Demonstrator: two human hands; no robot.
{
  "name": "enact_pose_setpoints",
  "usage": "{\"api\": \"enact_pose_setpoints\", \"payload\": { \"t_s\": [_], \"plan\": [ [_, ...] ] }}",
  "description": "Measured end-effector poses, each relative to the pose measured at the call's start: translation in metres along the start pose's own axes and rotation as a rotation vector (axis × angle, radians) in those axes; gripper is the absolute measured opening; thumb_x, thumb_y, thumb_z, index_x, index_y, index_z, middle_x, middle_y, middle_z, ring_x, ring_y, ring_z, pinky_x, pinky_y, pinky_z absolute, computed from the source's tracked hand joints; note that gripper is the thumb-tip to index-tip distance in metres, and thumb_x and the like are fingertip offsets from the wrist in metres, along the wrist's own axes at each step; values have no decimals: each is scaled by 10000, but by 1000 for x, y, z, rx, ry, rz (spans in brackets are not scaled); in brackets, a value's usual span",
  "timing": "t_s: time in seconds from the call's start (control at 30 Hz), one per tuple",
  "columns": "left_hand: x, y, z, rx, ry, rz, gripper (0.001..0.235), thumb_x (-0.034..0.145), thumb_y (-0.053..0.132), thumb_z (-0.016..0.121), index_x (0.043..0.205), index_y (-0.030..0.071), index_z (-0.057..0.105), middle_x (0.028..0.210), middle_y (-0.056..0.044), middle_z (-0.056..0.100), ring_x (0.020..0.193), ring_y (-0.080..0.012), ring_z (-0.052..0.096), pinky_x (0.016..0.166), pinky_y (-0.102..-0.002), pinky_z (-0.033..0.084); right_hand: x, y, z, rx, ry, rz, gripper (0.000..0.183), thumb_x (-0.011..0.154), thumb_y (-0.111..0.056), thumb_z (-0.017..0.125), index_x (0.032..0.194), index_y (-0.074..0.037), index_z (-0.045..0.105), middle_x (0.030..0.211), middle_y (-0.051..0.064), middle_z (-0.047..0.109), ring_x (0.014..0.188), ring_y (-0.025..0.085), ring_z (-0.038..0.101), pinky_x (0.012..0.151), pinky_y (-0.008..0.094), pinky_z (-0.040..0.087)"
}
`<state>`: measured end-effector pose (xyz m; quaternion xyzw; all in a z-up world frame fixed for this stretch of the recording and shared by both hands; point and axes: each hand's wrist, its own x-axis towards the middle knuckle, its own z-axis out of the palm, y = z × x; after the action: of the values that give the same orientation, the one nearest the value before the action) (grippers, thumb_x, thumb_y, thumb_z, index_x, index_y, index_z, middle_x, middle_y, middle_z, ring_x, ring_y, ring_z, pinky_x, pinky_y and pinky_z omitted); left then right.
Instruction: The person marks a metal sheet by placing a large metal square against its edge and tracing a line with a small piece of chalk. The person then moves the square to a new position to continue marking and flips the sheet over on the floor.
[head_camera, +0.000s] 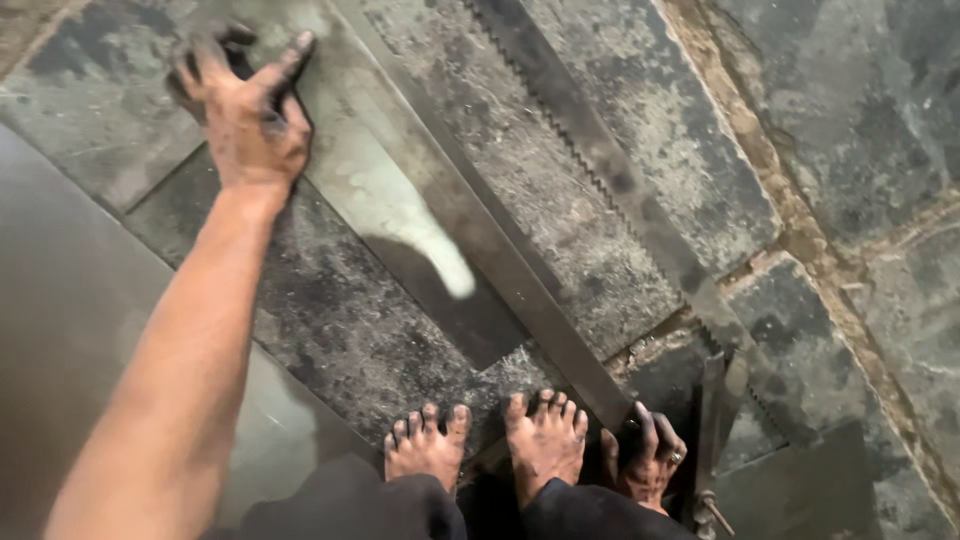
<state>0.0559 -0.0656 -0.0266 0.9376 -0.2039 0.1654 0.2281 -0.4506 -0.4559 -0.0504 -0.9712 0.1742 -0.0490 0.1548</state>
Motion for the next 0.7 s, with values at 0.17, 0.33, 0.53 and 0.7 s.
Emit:
{"api": "enact_pose_setpoints", "payload": {
  "t_s": [0.17,0.33,0.53,0.7],
  "plan": [
    [1,11,-9,31,1,-15,603,800,-44,709,1299,281,804,1309,-162,508,1256,-404,447,1158,-508,334,6,-7,-5,30,21,-24,667,805,-332,780,1394,-125,545,1321,133,528,1188,345,488,1044,486,366],
    [1,9,-12,14,-66,-49,638,811,-56,690,1342,284,794,1279,-171,485,1265,-390,454,1164,-469,374,11,-11,-11,40,30,-64,658,817,-329,778,1390,-104,545,1303,139,535,1161,344,502,1019,476,370],
    [0,11,-14,130,-28,14,545,834,-37,753,1283,268,795,1305,-149,486,1262,-320,491,1201,-477,344,13,-17,-15,33,38,-44,631,821,-292,776,1385,-107,560,1295,140,552,1132,342,512,1005,467,386],
    [-8,10,-16,89,-83,-85,539,881,-39,755,1304,290,812,1390,-144,513,1290,-380,471,1177,-460,374,16,-18,-17,54,57,-68,623,794,-302,798,1342,-101,580,1272,146,555,1127,347,517,990,471,393]
  ]
}}
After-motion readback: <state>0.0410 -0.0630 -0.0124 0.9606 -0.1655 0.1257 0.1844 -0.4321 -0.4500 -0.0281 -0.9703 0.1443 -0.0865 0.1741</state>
